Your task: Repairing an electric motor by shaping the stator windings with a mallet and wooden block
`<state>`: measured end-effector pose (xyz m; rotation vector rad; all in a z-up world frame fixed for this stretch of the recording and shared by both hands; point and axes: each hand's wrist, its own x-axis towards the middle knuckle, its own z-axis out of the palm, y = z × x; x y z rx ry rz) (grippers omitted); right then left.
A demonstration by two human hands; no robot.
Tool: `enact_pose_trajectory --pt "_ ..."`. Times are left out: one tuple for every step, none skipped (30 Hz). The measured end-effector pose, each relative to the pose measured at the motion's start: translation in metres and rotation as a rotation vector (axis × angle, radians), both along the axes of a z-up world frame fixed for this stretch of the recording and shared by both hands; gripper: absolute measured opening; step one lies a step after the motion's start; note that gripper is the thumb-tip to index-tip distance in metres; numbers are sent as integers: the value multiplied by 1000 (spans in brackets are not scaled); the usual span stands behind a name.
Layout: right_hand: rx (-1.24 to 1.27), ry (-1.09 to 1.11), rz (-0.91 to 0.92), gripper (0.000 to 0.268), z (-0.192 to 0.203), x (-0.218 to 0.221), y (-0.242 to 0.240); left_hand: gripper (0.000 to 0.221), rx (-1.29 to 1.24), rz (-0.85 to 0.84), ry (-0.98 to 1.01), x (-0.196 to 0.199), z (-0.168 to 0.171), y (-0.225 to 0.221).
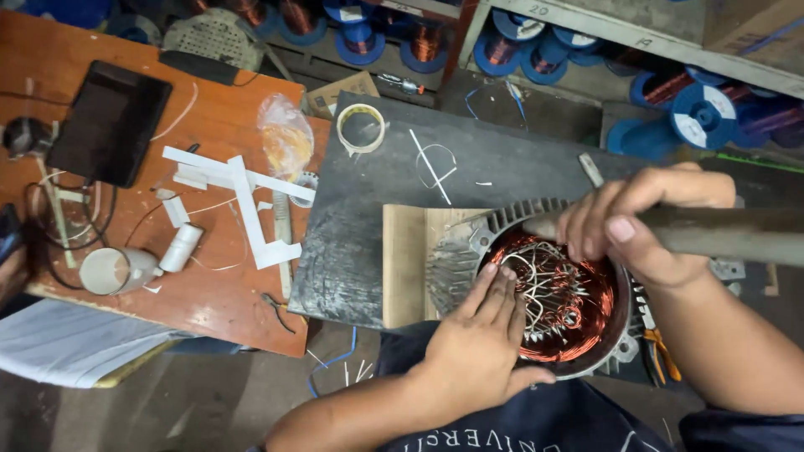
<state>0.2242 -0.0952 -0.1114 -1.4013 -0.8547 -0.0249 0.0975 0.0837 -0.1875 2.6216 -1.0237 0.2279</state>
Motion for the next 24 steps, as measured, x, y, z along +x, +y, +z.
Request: enact_pose_trajectory --pt "-5 6 -5 20 -4 -3 0 98 -5 -5 6 -1 -3 -2" --pt "-12 28 -70 21 -7 -5 0 98 -1 -19 31 -2 -6 -4" --pt "-17 45 -136 21 -11 -7 0 99 5 -35 51 -1 -10 -5" --pt "-21 45 -142 21 -23 -8 3 99 1 -40 51 0 -9 -6" --pt "-15 24 -186 19 -36 -10 6 99 22 -40 37 1 -8 -6" --pt "-9 3 -230 18 -49 -11 9 99 42 -40 22 2 -6 -6" --pt "-12 6 -230 18 -41 -9 8 99 40 -40 26 2 -7 -7" --pt "-66 40 -108 23 -33 -7 7 99 43 -42 30 2 -8 -8" --pt "-114 75 17 30 -26 -5 7 100 50 -42 35 1 -9 -9" --pt "-113 79 21 30 -26 -1 6 100 52 -39 39 1 -10 -9" --pt "-103 63 117 28 -24 4 4 100 83 -53 42 2 -11 -10" --pt "-93 48 213 26 -22 8 2 100 114 -67 45 2 -11 -10" --pt "-93 44 218 26 -23 8 1 100 114 -62 42 2 -11 -10" --pt "-85 37 219 25 -24 7 1 101 93 -70 58 2 -10 -10" --pt "-75 26 219 25 -25 7 1 101 75 -79 71 2 -10 -8" --pt "-72 20 222 25 -26 6 2 101 78 -76 65 2 -10 -8" --pt "-52 43 121 26 -28 2 2 100 64 -51 33 -1 -9 -8" --pt "-32 67 20 28 -30 -2 1 98 50 -27 1 -3 -10 -8" --pt "-34 65 20 28 -22 -5 2 98 49 -27 -1 -8 -12 -8" --pt "57 66 7 26 -14 -9 3 87 -48 -42 -27 -12 -14 -8" --pt "152 74 -4 23 -8 -14 4 77 -141 -55 -46 -20 -16 -8" --pt "153 80 -2 23 -5 -11 8 77 -140 -52 -41 -20 -19 -10" --pt "38 39 21 24 -2 -10 10 78 -143 -65 -26 -21 -22 -12" --pt "-78 0 44 26 0 -8 12 79 -146 -78 -11 -21 -26 -14"
